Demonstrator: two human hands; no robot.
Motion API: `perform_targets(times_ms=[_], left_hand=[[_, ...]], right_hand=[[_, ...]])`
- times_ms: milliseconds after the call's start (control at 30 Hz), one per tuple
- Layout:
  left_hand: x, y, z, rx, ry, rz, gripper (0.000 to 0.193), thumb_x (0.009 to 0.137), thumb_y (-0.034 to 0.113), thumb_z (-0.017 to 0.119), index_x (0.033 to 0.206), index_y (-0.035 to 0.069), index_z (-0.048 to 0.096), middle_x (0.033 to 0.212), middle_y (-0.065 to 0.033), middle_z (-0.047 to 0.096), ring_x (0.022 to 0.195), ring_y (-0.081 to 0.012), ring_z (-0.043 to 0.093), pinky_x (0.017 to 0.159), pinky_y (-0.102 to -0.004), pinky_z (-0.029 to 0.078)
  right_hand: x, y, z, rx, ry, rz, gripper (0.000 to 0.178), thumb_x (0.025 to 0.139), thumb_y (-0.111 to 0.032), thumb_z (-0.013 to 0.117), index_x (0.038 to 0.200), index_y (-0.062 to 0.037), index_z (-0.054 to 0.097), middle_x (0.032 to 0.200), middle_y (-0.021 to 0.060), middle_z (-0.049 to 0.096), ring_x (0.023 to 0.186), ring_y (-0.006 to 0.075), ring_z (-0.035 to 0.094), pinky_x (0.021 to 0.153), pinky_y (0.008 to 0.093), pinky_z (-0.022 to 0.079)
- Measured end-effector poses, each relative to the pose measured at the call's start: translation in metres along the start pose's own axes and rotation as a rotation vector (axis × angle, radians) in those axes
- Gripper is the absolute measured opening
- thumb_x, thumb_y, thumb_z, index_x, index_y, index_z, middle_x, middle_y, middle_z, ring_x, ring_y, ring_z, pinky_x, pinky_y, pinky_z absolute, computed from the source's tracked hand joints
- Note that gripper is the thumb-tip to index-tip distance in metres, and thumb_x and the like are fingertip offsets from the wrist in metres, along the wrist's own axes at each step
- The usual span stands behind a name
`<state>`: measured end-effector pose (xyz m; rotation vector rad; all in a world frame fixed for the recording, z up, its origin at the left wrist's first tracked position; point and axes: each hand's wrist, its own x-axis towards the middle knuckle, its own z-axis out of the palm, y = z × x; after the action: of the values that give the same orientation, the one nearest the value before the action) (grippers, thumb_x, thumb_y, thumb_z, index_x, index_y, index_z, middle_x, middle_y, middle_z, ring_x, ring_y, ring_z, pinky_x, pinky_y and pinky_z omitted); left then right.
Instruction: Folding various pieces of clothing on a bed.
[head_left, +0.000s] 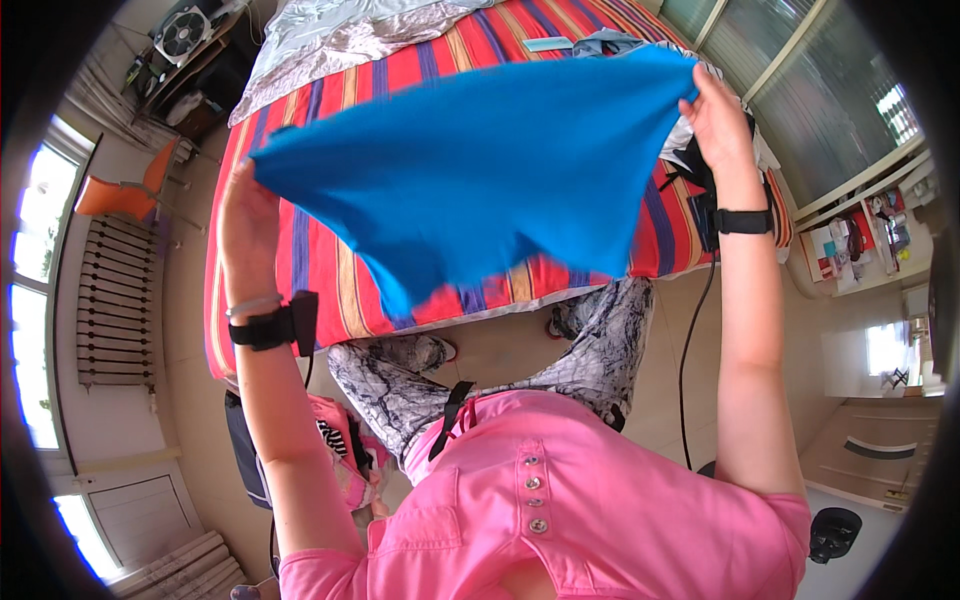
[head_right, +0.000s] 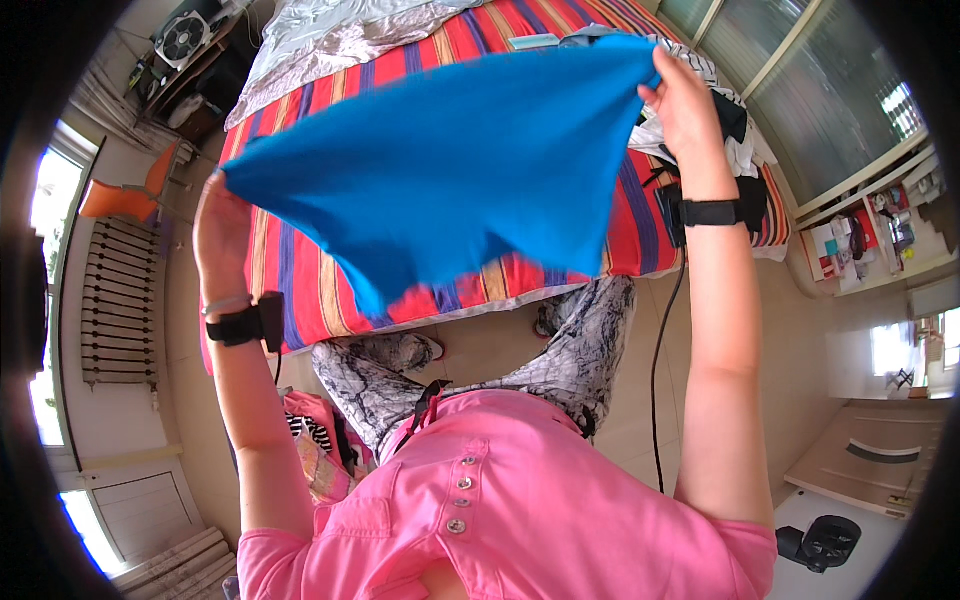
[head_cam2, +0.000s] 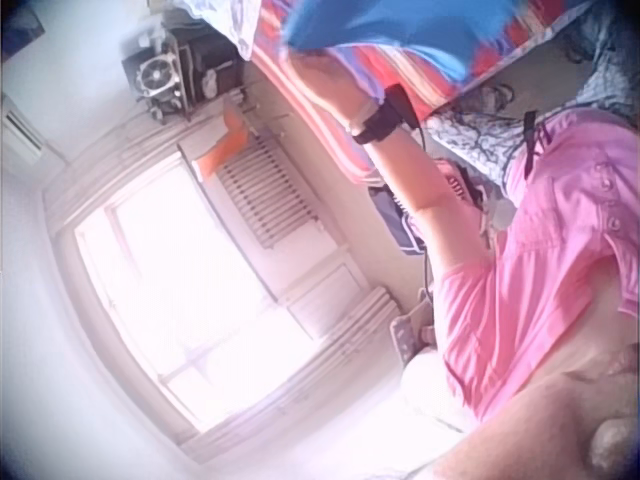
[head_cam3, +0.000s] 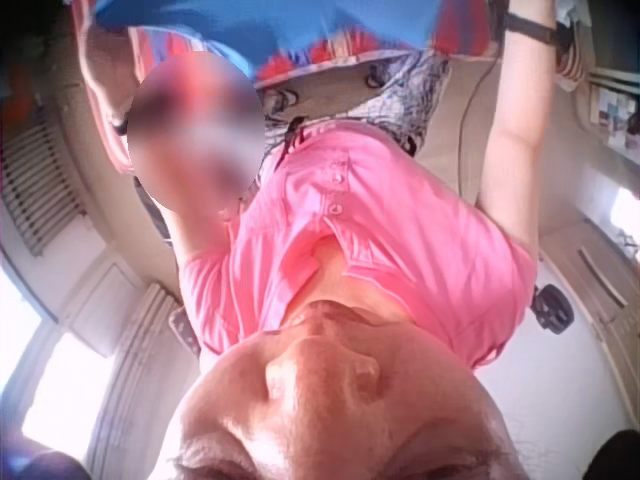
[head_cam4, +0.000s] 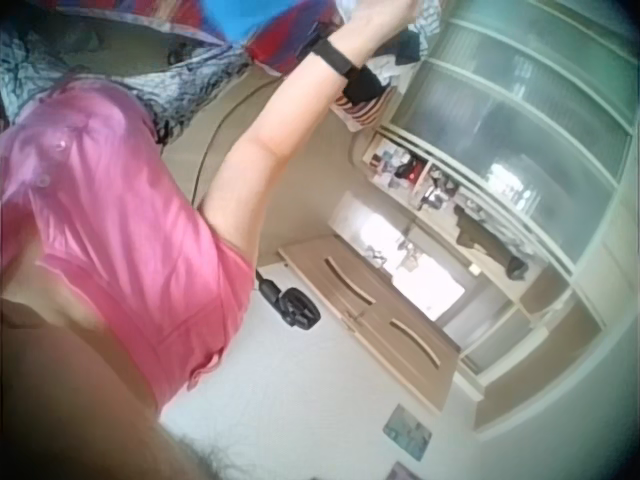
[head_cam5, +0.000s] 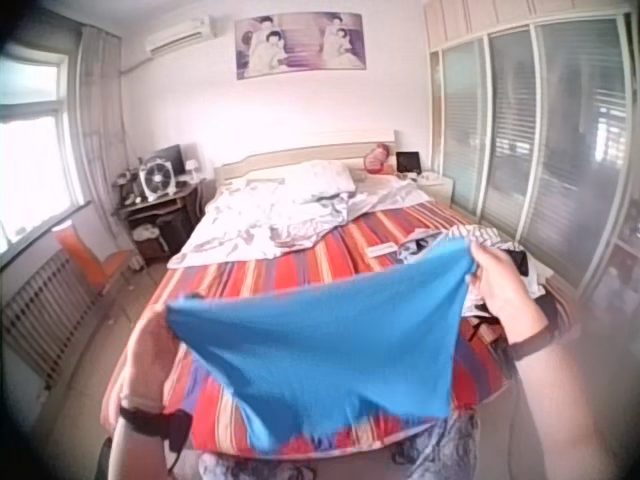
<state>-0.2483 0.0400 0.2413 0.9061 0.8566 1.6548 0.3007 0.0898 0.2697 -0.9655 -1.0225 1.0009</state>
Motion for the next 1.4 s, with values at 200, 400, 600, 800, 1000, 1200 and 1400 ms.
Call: perform_targets(times_ms=[200, 400, 600, 800, 1000, 1200, 1400], left_hand=[[-0.012, 0.024, 0.007, -0.136, -0.144, 0.078, 0.035, 0.096, 0.028, 0.049, 0.12, 0.002, 0.054, 0.119, -0.0083, 0.06, 0.115, -0.0177, 0.051, 0.102, -0.0357, 0.033], [-0.09, -0.095, -0.056, 0.311, 0.185, -0.031, 0.009, 0.089, 0.016, 0.059, 0.088, 0.006, 0.06, 0.084, 0.0006, 0.055, 0.08, -0.009, 0.05, 0.077, -0.0258, 0.041], [-0.17, -0.208, -0.125, 0.529, 0.406, -0.508, 0.015, 0.084, 0.017, 0.064, 0.074, 0.007, 0.057, 0.063, 0.0072, 0.046, 0.055, -0.0052, 0.037, 0.052, -0.0229, 0.029], [-0.148, -0.223, -0.142, 0.578, 0.482, -0.235, 0.021, 0.086, 0.018, 0.063, 0.097, 0.0, 0.059, 0.072, 0.0036, 0.051, 0.063, -0.005, 0.045, 0.057, -0.0221, 0.038], [-0.104, -0.222, -0.147, -0.056, 0.615, -0.591, 0.026, 0.087, 0.023, 0.065, 0.104, 0.005, 0.056, 0.084, -0.0023, 0.059, 0.073, -0.0134, 0.055, 0.065, -0.0257, 0.047], [-0.102, -0.216, -0.169, -0.209, 0.595, -0.645, 0.011, 0.089, 0.017, 0.062, 0.092, 0.008, 0.057, 0.084, -0.0025, 0.059, 0.078, -0.0145, 0.055, 0.072, -0.0243, 0.045], [-0.098, -0.177, -0.06, 0.36, 0.21, -0.115, 0.011, 0.089, 0.009, 0.058, 0.097, 0.002, 0.058, 0.096, -0.0073, 0.061, 0.091, -0.0122, 0.054, 0.081, -0.0265, 0.044]], right_hand=[[-0.017, -0.015, 0.024, -0.164, 0.127, -0.149, 0.041, 0.087, -0.043, 0.063, 0.107, -0.0068, 0.062, 0.095, 0.0016, 0.062, 0.085, 0.0093, 0.057, 0.066, 0.0243, 0.044], [-0.09, 0.113, -0.03, -0.424, 0.075, 0.239, 0.03, 0.089, -0.038, 0.061, 0.097, -0.0092, 0.063, 0.089, -0.0017, 0.061, 0.077, 0.007, 0.055, 0.063, 0.0229, 0.045], [-0.161, 0.242, -0.078, -0.449, -0.018, 0.662, 0.03, 0.086, -0.036, 0.066, 0.079, -0.0065, 0.061, 0.066, -0.0059, 0.05, 0.056, 0.0055, 0.043, 0.052, 0.0247, 0.035], [-0.137, 0.28, -0.096, -0.391, 0.079, 0.701, 0.036, 0.087, -0.043, 0.063, 0.074, -0.0103, 0.056, 0.062, -0.0051, 0.049, 0.051, 0.0076, 0.045, 0.046, 0.0231, 0.035], [-0.106, 0.295, -0.093, 0.092, 0.501, 0.768, 0.03, 0.085, -0.03, 0.068, 0.103, -0.0079, 0.058, 0.091, 0.0072, 0.065, 0.082, 0.0211, 0.062, 0.077, 0.0365, 0.051], [-0.101, 0.275, -0.072, 0.333, 0.417, 0.827, 0.026, 0.082, -0.013, 0.068, 0.105, -0.0045, 0.058, 0.105, 0.0098, 0.065, 0.097, 0.0251, 0.061, 0.089, 0.0423, 0.048], [-0.114, 0.221, -0.022, -0.494, 0.248, 0.084, 0.015, 0.083, -0.011, 0.062, 0.097, -0.007, 0.059, 0.093, 0.0054, 0.066, 0.085, 0.0211, 0.062, 0.072, 0.0276, 0.047]])
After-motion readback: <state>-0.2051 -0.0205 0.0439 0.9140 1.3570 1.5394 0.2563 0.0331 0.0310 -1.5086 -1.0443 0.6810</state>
